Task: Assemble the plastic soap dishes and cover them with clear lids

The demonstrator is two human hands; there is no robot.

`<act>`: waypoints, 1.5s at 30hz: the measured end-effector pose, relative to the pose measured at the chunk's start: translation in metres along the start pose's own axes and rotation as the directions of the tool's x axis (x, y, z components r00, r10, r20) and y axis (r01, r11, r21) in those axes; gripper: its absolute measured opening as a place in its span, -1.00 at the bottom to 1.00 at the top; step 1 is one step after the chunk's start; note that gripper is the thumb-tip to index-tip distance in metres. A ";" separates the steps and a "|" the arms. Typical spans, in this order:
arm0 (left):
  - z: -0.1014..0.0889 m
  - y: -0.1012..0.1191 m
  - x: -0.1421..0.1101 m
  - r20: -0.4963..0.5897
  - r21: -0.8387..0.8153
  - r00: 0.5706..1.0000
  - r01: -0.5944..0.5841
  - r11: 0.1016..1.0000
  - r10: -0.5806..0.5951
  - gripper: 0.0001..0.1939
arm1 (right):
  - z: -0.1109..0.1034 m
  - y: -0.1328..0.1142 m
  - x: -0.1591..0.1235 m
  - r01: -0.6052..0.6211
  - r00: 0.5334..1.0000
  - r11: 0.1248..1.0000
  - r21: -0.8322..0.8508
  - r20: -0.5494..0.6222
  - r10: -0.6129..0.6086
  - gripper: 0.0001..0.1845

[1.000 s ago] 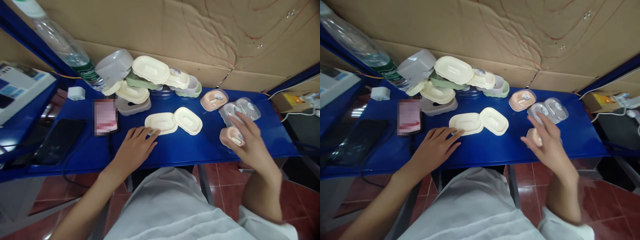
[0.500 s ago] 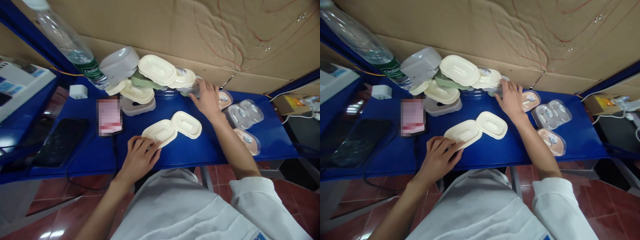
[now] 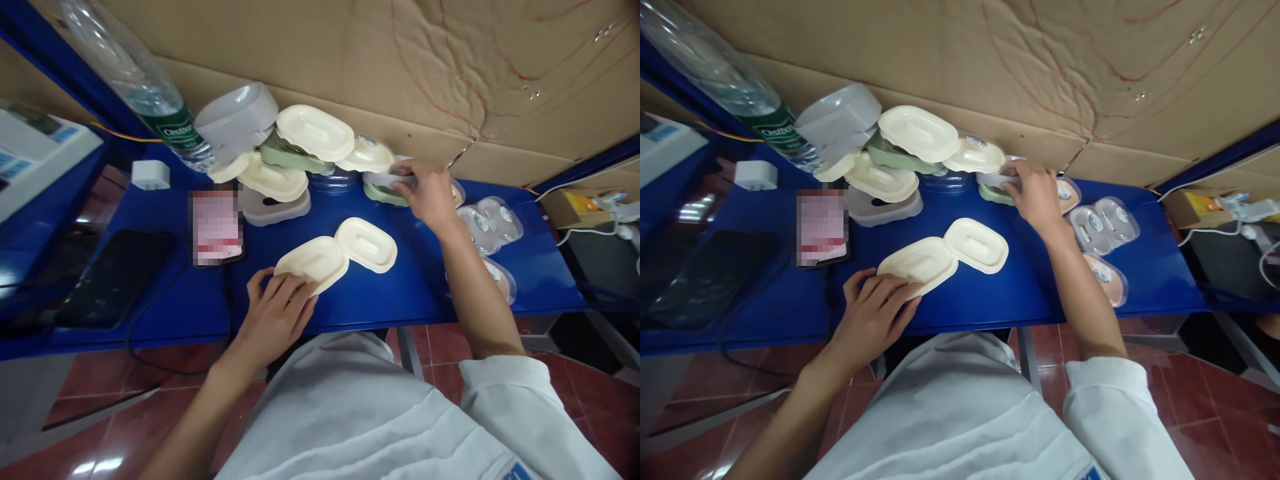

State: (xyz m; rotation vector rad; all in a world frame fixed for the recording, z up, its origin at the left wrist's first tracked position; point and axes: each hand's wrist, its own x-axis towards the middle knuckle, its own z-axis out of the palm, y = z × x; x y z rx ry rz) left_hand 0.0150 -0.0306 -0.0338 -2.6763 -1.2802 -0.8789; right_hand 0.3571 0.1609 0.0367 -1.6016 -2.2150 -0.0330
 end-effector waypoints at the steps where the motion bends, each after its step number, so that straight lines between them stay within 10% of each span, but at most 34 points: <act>1: -0.001 -0.001 -0.001 0.010 0.009 1.000 0.006 1.000 -0.006 -0.81 | -0.004 0.000 -0.003 0.017 1.000 1.000 0.000 -0.009 -0.017 -0.65; 11: -0.018 -0.011 -0.017 0.110 -0.183 0.989 0.116 0.976 -0.097 -0.75 | -0.058 -0.040 -0.079 0.145 0.982 0.987 0.073 -0.133 -0.135 -0.76; 25: -0.016 -0.015 -0.041 0.070 -0.262 0.978 0.207 0.943 -0.196 -0.31 | 0.026 -0.153 -0.175 0.404 0.915 0.824 0.397 -0.200 -0.352 -0.70; 33: -0.018 -0.012 -0.036 0.106 -0.204 0.980 0.185 0.961 -0.166 -0.55 | 0.028 -0.115 -0.162 0.348 0.910 0.890 0.296 0.120 -0.396 -0.27; 45: -0.022 -0.012 -0.030 0.015 -0.215 0.981 0.194 0.957 -0.195 -0.43 | 0.025 -0.087 -0.134 0.072 0.997 0.995 0.075 0.026 -0.074 -0.59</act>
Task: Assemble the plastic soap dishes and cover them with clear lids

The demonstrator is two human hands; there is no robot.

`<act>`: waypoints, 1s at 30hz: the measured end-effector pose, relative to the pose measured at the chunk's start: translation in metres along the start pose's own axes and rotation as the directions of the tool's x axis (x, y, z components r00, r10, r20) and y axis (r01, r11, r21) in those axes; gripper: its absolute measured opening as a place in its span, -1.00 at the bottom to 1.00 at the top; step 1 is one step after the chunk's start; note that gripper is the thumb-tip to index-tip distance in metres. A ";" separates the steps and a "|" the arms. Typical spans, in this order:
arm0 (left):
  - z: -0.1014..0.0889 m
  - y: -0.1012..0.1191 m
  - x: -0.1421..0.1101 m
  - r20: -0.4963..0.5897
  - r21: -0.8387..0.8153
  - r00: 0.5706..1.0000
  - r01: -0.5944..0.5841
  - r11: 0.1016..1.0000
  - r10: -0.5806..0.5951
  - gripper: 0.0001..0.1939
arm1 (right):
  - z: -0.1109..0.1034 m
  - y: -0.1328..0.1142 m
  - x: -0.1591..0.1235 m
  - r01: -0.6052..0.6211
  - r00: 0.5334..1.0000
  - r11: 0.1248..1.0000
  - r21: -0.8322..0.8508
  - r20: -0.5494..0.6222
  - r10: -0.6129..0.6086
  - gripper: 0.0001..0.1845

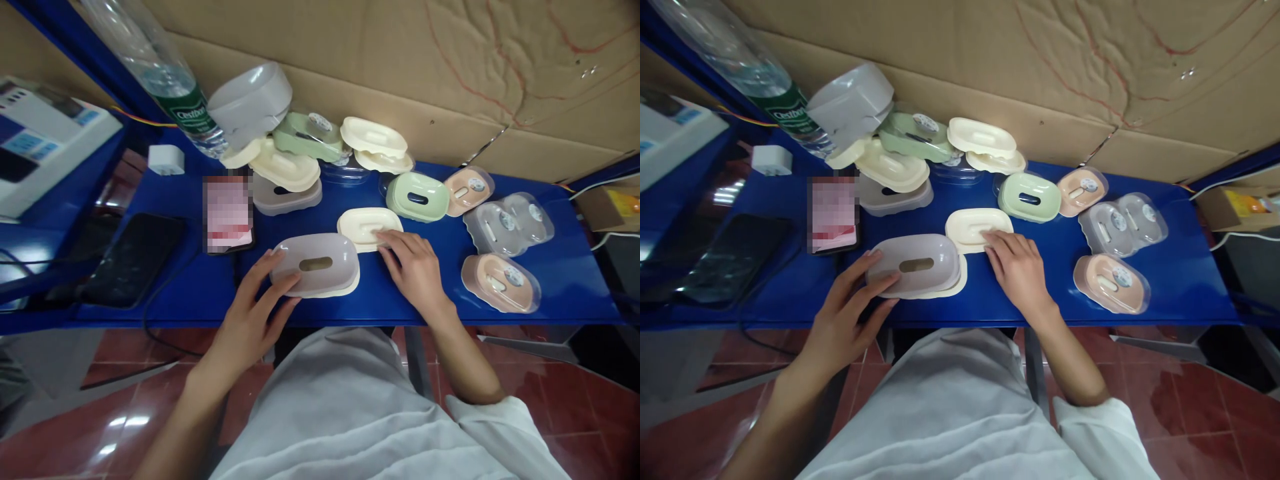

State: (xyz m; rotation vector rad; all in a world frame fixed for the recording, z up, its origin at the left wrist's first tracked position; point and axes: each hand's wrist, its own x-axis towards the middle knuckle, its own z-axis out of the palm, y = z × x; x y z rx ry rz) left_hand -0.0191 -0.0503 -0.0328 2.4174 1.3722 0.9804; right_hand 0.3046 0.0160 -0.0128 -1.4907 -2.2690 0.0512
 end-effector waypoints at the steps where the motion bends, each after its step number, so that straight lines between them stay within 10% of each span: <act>1: -0.001 0.000 -0.001 0.000 0.000 1.000 0.000 1.000 0.000 -0.42 | 0.002 0.000 0.001 -0.007 1.000 1.000 -0.005 -0.015 0.007 -0.59; 11: 0.009 0.001 -0.002 0.038 -0.013 0.999 -0.029 0.999 0.030 -0.46 | 0.005 0.000 0.006 -0.050 0.998 0.995 0.089 0.041 0.046 -0.57; 18: 0.014 0.000 -0.002 0.098 -0.041 0.995 -0.031 0.999 0.035 -0.45 | 0.005 -0.020 -0.010 0.297 0.912 0.896 0.329 0.181 -0.369 -0.32; 25: 0.014 -0.001 0.000 0.087 -0.027 0.995 -0.039 0.999 0.041 -0.53 | 0.023 -0.028 -0.020 0.314 0.900 0.912 0.265 0.223 -0.374 -0.48; 30: 0.018 0.002 0.006 0.111 0.005 0.993 0.044 0.999 -0.044 -0.62 | -0.003 -0.017 -0.004 0.325 0.896 0.916 0.236 0.234 -0.378 -0.36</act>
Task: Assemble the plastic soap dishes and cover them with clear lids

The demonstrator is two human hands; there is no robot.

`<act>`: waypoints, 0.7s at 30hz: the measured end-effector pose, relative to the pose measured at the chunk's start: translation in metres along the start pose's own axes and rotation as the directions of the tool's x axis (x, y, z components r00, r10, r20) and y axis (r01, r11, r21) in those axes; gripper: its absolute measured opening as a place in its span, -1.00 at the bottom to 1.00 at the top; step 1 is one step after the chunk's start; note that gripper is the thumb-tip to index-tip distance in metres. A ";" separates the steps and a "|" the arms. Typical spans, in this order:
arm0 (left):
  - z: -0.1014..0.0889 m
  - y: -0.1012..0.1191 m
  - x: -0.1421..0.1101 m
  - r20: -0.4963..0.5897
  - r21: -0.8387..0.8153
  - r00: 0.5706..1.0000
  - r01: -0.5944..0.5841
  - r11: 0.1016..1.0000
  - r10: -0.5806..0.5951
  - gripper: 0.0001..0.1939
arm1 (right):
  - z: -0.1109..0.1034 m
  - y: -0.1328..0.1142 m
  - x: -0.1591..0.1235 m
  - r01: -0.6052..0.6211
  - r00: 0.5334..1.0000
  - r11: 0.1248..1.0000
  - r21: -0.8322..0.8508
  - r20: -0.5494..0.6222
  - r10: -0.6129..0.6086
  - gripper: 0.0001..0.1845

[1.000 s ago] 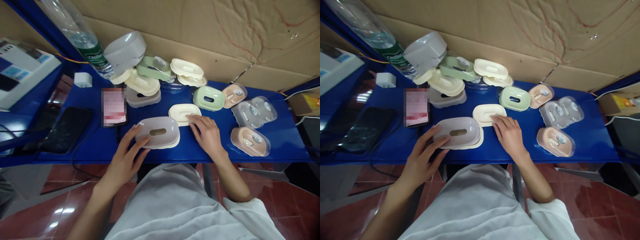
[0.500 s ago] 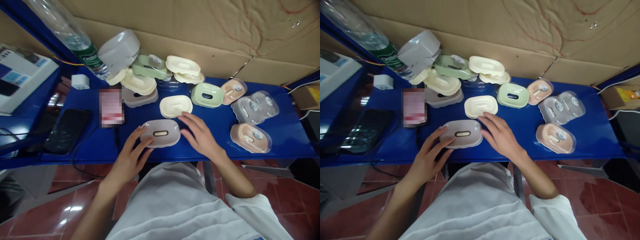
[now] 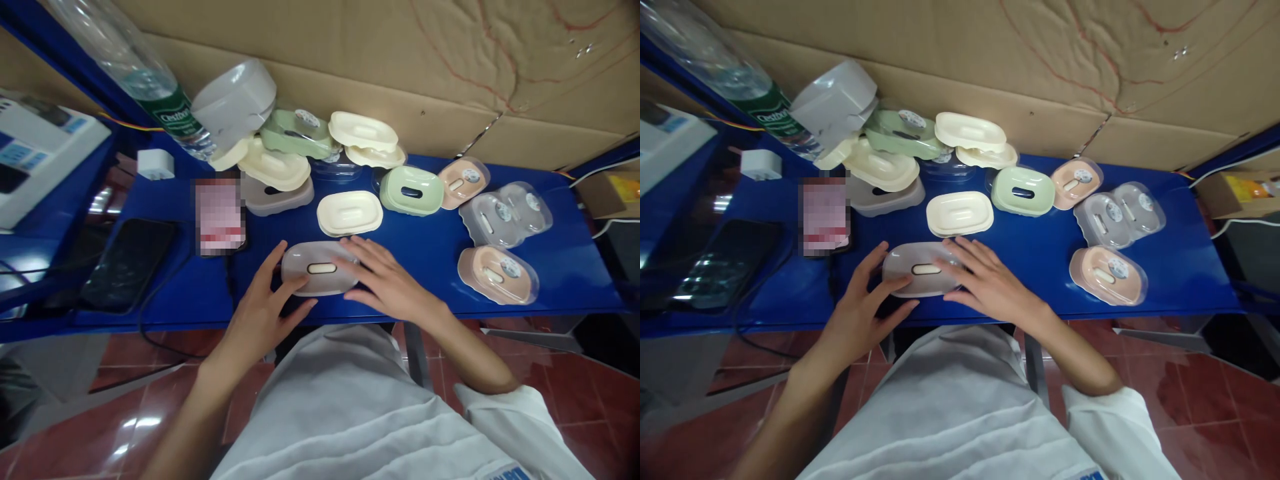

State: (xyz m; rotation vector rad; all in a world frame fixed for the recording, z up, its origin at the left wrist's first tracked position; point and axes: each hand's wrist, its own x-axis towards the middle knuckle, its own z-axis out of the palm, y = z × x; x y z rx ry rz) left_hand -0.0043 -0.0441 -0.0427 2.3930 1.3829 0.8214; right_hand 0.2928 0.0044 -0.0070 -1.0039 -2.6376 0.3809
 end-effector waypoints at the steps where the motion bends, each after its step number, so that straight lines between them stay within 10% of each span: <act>1: 0.001 0.001 0.002 0.006 0.006 1.000 0.010 1.000 -0.010 -0.64 | -0.011 0.005 0.001 -0.035 0.999 0.999 -0.020 -0.022 0.034 -0.34; 6: 0.006 0.001 0.009 0.042 0.025 0.999 0.010 1.000 -0.011 -0.74 | -0.053 0.043 0.010 -0.328 0.939 0.916 -0.232 -0.185 0.289 -0.37; 10: 0.008 -0.002 0.008 0.030 0.009 1.000 0.002 1.000 -0.002 -0.74 | -0.047 0.069 0.010 -0.467 0.884 0.805 -0.366 -0.231 0.408 -0.36; 21: 0.010 -0.002 0.006 -0.007 0.045 1.000 -0.016 0.999 0.017 -0.74 | -0.049 0.067 0.007 -0.445 0.889 0.861 -0.248 -0.239 0.391 -0.53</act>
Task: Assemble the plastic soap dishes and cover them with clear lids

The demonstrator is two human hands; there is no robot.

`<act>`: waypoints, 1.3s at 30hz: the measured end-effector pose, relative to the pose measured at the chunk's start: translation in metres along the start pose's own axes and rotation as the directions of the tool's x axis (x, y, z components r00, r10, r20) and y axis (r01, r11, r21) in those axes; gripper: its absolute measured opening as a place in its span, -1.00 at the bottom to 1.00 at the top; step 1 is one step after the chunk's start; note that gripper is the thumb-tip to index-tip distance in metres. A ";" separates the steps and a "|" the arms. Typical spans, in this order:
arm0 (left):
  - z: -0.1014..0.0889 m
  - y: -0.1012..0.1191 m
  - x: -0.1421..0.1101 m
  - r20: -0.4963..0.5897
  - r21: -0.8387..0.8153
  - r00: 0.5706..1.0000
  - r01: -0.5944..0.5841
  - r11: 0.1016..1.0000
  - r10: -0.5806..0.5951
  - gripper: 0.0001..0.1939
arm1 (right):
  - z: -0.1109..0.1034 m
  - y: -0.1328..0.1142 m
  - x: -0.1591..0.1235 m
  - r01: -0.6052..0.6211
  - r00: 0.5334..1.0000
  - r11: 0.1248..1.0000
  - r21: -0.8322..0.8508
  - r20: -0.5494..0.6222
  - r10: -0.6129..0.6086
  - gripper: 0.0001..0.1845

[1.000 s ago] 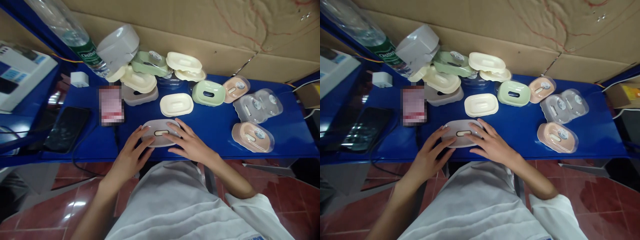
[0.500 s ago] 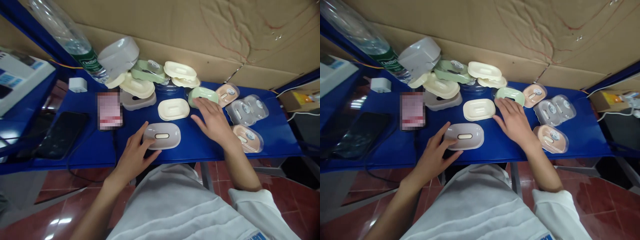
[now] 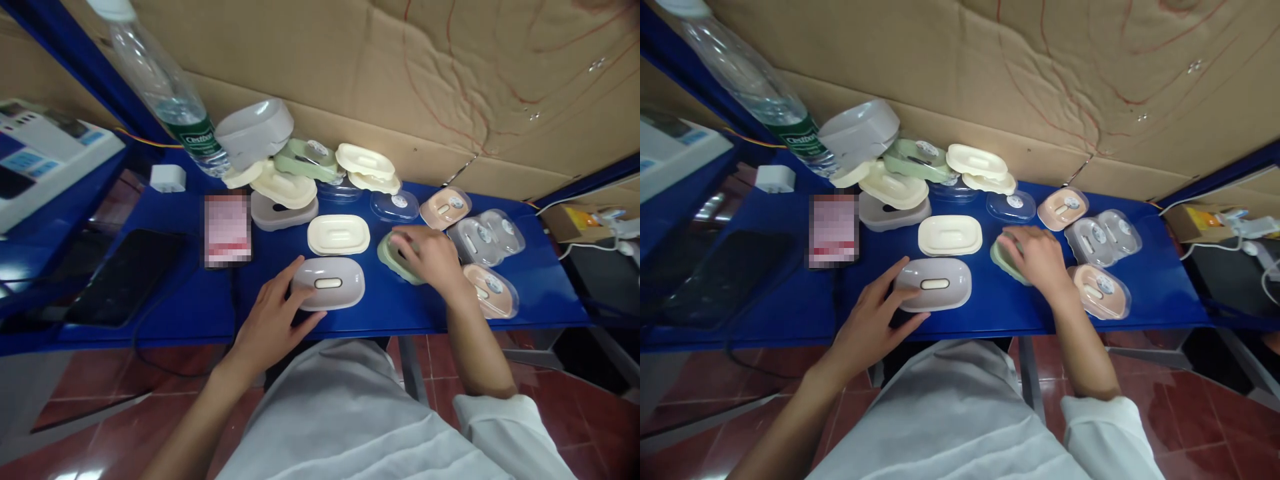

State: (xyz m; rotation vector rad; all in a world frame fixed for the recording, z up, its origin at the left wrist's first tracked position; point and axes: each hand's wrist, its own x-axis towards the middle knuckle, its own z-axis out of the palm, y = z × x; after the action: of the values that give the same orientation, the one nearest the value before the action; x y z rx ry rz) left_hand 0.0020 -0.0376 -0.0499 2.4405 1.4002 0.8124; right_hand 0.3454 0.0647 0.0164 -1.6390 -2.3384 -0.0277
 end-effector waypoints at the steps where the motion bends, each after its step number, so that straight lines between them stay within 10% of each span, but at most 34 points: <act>1: 0.000 0.000 0.000 -0.001 0.002 1.000 -0.003 1.000 0.003 -0.74 | 0.001 0.005 0.009 -0.020 0.999 1.000 0.001 -0.032 0.020 -0.52; 7: 0.001 -0.001 0.000 -0.019 0.014 1.000 -0.022 1.000 0.023 -0.75 | 0.024 0.035 0.044 -0.126 0.989 0.989 -0.073 0.065 0.131 -0.44; 18: 0.000 0.000 0.003 0.005 -0.041 1.000 0.017 0.999 -0.017 -0.69 | 0.031 0.055 0.045 -0.128 0.961 0.942 0.312 0.274 0.040 0.17; 31: -0.006 0.000 0.001 0.044 -0.299 0.969 0.243 0.923 -0.242 -0.13 | 0.004 0.007 0.028 0.084 0.994 0.964 0.253 0.047 -0.099 -0.19; 39: 0.003 -0.009 -0.006 0.053 -0.353 0.958 0.283 0.892 -0.283 0.00 | 0.015 -0.090 0.007 0.529 0.759 0.710 0.465 0.115 -0.641 -0.28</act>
State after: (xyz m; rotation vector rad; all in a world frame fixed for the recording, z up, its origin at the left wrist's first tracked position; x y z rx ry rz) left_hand -0.0052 -0.0382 -0.0582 1.9102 1.4182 0.9024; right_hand 0.2570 0.0419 0.0170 -0.6726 -2.7361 0.5506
